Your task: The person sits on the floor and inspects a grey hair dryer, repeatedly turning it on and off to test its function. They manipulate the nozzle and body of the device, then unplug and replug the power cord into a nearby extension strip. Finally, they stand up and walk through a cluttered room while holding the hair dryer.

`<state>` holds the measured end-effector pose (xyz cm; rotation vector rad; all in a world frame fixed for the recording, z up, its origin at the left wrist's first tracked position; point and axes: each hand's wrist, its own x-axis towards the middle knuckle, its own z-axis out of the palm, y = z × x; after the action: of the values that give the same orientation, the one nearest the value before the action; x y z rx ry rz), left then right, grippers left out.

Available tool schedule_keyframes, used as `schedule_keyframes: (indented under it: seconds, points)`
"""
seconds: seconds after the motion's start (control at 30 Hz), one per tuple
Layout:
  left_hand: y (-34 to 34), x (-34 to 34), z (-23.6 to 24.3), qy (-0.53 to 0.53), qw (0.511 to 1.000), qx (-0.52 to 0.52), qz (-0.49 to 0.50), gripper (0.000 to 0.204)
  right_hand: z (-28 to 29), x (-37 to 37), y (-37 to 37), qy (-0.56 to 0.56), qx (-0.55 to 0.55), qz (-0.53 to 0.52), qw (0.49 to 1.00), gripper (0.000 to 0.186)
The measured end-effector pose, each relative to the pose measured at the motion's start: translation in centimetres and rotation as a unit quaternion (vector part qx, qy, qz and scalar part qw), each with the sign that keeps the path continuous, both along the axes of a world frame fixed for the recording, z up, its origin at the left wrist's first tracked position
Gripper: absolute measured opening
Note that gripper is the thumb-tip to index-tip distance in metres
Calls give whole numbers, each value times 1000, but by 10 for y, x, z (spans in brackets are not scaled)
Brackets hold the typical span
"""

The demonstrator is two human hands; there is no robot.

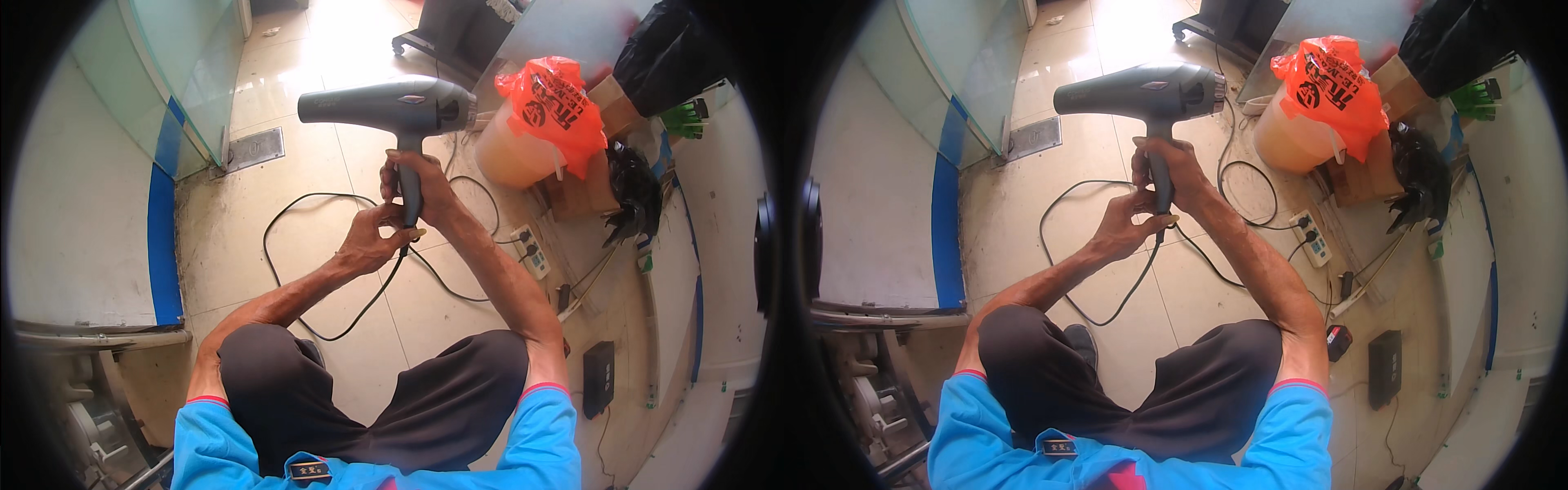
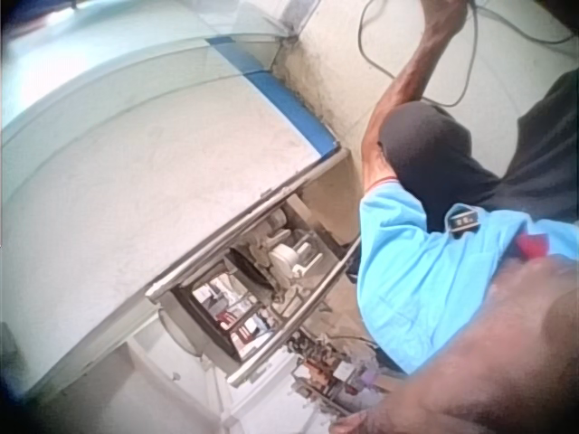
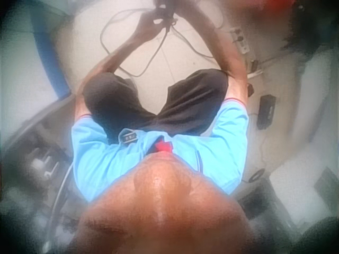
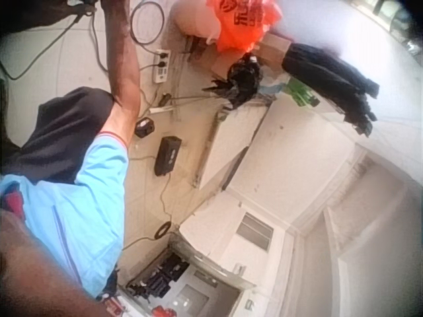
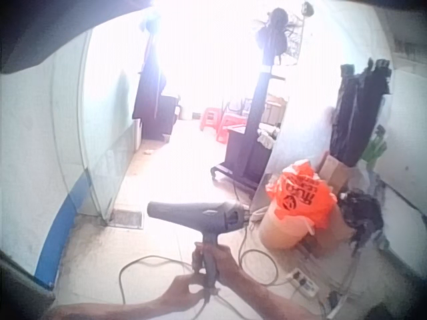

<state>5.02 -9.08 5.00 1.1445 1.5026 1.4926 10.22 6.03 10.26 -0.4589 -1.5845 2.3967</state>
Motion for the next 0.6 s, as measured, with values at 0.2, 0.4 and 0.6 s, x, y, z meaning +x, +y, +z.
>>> schedule_keyframes:
  seconds: [0.2,0.4,0.6]
  points:
    - [0,0,-2,-10,1000,3,4,41,0,0,0,4,5,0,1000,31]
    - [0,1,-2,-30,1000,8,3,41,0,0,0,2,-1,-4,1000,30]
    - [0,-1,-3,-44,999,-11,-12,42,-2,0,1,-4,-3,4,1000,29]
